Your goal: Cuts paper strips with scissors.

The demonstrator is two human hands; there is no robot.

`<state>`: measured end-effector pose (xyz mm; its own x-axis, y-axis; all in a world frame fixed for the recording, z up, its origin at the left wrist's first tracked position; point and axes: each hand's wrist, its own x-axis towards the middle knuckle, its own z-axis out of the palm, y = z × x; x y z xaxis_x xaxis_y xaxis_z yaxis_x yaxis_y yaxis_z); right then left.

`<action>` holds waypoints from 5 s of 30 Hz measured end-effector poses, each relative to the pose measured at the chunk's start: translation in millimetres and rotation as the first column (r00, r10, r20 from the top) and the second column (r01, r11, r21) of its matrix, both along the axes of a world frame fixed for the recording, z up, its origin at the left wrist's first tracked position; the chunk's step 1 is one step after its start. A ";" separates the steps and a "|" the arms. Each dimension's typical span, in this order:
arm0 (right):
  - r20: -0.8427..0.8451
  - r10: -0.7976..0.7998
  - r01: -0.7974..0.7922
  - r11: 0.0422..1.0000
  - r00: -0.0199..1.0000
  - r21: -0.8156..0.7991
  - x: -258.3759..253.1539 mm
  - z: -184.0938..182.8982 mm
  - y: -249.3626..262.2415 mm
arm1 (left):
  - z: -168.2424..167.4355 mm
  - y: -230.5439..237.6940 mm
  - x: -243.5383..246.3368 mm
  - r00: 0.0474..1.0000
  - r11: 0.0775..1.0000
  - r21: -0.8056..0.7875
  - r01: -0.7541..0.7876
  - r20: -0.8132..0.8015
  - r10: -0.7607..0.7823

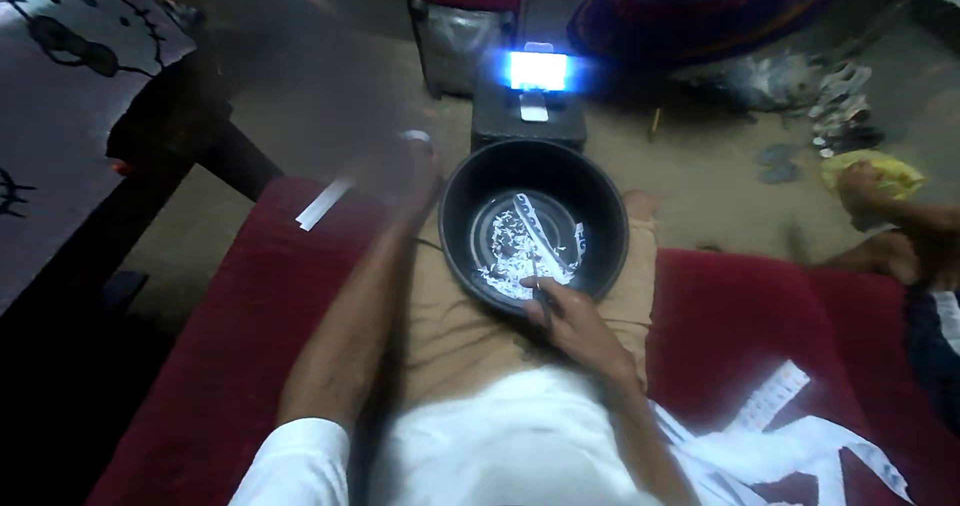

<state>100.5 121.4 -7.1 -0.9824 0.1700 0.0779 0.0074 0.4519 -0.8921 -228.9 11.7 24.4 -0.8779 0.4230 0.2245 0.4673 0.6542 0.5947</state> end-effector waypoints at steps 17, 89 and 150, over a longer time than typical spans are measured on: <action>-0.504 -0.509 0.623 0.779 0.698 0.076 17.7 -63.9 72.1 | -8.7 0.0 -13.6 0.999 1.000 0.000 0.004 -0.053 -0.004; -0.170 0.003 0.015 0.995 0.986 0.102 13.9 5.2 -7.8 | -3.2 -9.6 257.3 0.876 0.359 0.924 -0.136 0.281 -0.392; -0.136 -0.027 0.043 0.993 0.990 0.115 4.5 -8.7 -5.9 | -19.8 -7.1 258.0 0.865 0.479 0.865 -0.150 0.349 -0.360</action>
